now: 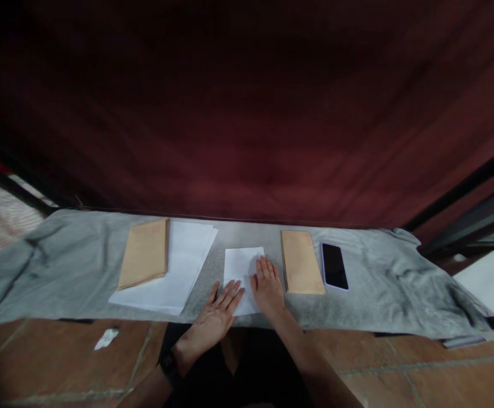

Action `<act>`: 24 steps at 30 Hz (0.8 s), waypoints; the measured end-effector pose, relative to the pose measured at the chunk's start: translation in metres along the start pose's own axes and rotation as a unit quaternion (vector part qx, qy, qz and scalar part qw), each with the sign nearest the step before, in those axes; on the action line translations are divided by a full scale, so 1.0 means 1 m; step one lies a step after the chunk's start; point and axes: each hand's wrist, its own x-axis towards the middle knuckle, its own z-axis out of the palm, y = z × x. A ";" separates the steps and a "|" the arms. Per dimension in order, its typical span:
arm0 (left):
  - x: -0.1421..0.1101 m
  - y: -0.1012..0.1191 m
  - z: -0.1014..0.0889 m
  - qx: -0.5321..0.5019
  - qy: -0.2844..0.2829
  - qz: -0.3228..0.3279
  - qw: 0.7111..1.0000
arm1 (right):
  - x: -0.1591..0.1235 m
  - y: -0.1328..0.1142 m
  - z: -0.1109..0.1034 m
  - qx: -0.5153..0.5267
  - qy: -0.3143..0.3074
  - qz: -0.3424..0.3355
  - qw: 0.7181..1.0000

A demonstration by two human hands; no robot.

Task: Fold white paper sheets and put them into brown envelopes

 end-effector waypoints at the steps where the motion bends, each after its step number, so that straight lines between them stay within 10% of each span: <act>1: 0.000 0.000 0.001 0.002 0.004 0.002 1.000 | -0.005 -0.004 -0.002 0.008 -0.004 -0.018 1.000; 24: -0.013 -0.020 0.026 0.024 0.075 0.021 0.997 | -0.059 0.017 -0.037 0.013 -0.013 -0.054 0.998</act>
